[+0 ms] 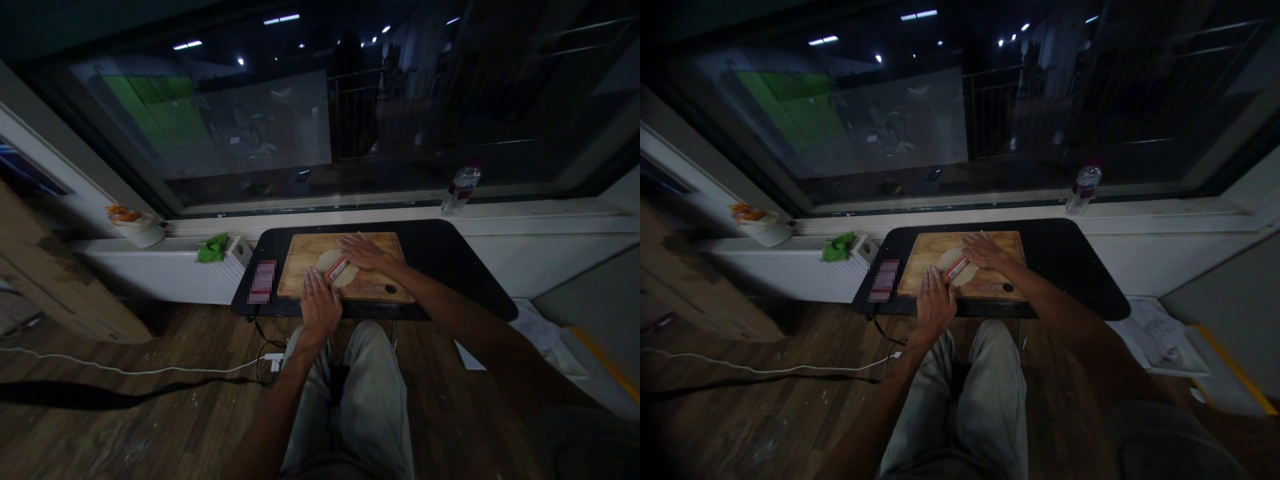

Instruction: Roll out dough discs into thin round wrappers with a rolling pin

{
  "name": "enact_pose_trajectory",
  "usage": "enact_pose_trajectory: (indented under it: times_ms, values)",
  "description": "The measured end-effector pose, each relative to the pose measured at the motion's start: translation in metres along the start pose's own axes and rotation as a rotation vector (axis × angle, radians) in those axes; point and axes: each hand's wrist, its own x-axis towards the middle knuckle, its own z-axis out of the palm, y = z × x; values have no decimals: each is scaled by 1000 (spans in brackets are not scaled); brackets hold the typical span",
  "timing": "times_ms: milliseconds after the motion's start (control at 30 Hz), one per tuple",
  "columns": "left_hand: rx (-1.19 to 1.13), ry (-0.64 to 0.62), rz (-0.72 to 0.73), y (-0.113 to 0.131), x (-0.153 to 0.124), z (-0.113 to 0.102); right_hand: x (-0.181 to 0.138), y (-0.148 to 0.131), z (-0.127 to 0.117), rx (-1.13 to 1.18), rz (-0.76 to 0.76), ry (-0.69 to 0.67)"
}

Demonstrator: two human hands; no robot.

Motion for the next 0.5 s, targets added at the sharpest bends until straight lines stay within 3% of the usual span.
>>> enact_pose_trajectory:
  times_ms: [267, 500]
  values:
    - [-106, 20, 37, 24, -17, 0, 11, -4, 2, -11, 35, -9]
    - [-50, -13, 73, 35, -21, -2, 9, -15, -9, -64, 39, -29]
